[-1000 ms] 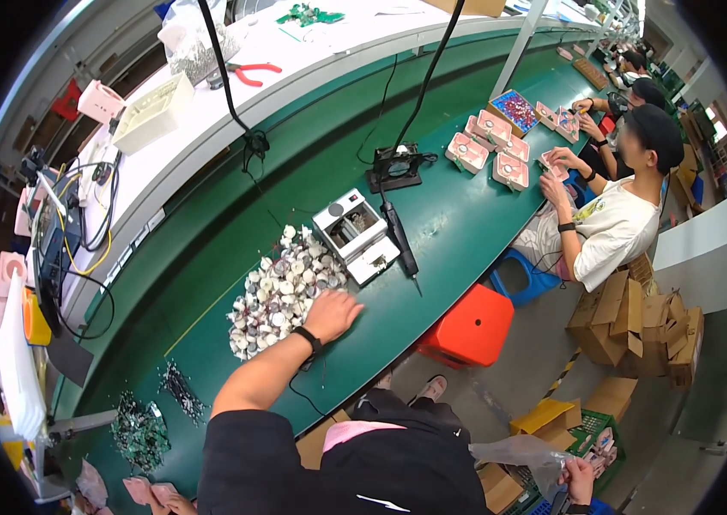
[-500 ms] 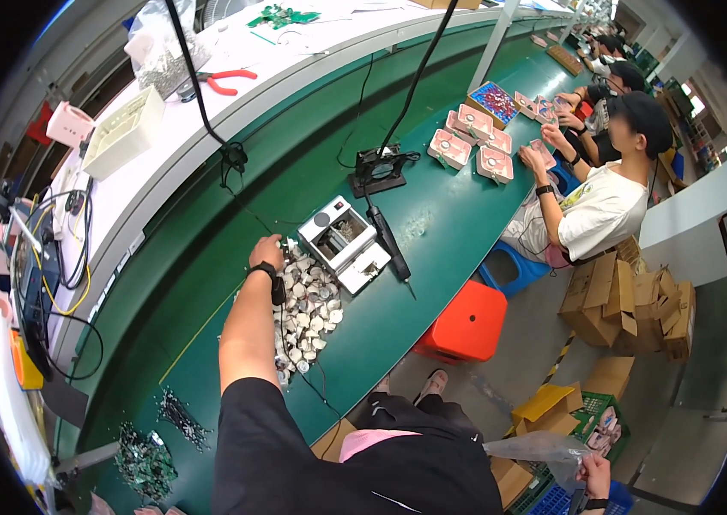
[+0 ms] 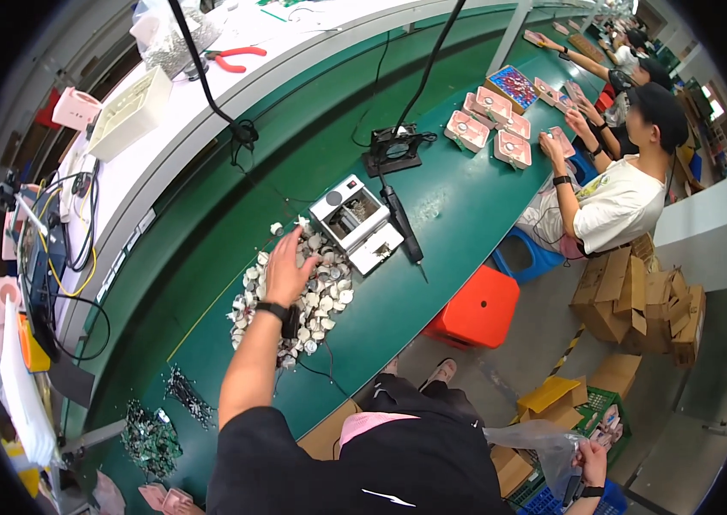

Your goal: The person installs motors into pink plastic housings using a power screwdriver, places the assembled units into a green crate, and then opens a cardboard box to retrieve a plastic bag of motors, which they empty onto the workbench.

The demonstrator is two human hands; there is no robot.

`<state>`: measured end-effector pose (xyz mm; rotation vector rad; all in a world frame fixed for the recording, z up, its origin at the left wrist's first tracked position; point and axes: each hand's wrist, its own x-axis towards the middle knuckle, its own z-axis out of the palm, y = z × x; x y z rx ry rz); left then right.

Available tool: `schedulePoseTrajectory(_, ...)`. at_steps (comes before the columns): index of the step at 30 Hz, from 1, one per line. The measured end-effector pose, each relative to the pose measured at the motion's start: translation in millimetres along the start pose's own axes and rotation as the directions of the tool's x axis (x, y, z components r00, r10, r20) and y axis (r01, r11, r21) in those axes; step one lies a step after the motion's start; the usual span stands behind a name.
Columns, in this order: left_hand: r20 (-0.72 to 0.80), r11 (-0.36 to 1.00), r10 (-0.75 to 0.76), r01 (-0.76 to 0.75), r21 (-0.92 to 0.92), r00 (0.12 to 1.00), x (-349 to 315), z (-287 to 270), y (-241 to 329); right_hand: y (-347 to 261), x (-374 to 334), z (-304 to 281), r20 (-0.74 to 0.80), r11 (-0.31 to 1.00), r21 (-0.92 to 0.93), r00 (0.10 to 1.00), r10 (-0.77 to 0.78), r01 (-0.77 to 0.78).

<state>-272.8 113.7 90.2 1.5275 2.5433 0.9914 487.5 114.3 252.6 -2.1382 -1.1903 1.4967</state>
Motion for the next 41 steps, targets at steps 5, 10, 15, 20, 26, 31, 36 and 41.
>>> schedulePoseTrajectory(5, 0.451, 0.9, -0.287, 0.399, -0.174, 0.845, -140.4, -0.2, 36.2, 11.9, 15.9, 3.9, 0.012, 1.0, 0.028, 1.0, 0.001, -0.001)
schedulePoseTrajectory(10, 0.46, 0.802, -0.441, 0.569, -0.184, 0.77, -244.2, 6.7, 8.7, 7.1, 32.3, 20.4, 0.108, 1.0, 0.017, 0.994, 0.019, -0.021)
schedulePoseTrajectory(15, 0.326, 0.87, -0.473, 0.492, 0.025, 0.819, -225.0, -15.6, -62.5, -4.9, 52.2, 18.8, 0.171, 0.999, -0.035, 0.985, 0.028, -0.022)
schedulePoseTrajectory(20, 0.461, 0.872, -0.481, 0.462, 0.161, 0.746, -203.8, -33.2, -71.6, -11.8, 50.9, 15.0, 0.157, 0.999, -0.052, 0.987, 0.008, 0.0)
schedulePoseTrajectory(26, 0.931, 0.657, -0.147, 0.737, -0.162, 0.335, -180.1, -18.1, -40.6, 14.1, 49.1, 11.6, 0.133, 0.999, -0.03, 0.991, 0.033, -0.029)
schedulePoseTrajectory(31, 0.718, 0.691, -0.147, 0.591, -0.418, 0.68, -183.0, 40.6, -43.2, 47.5, 35.9, 6.8, 0.122, 0.997, 0.022, 0.99, 0.074, -0.078)
schedulePoseTrajectory(36, 0.81, 0.766, -0.218, 0.61, -0.203, 0.544, -106.7, 15.3, -19.4, 87.0, 12.6, -10.2, 0.042, 0.995, 0.021, 0.994, 0.096, -0.097)
schedulePoseTrajectory(41, 0.831, 0.65, -0.129, 0.679, -0.342, 0.542, 23.5, 2.8, -76.6, 104.0, -5.5, -11.2, -0.012, 0.978, 0.09, 0.982, 0.187, -0.186)
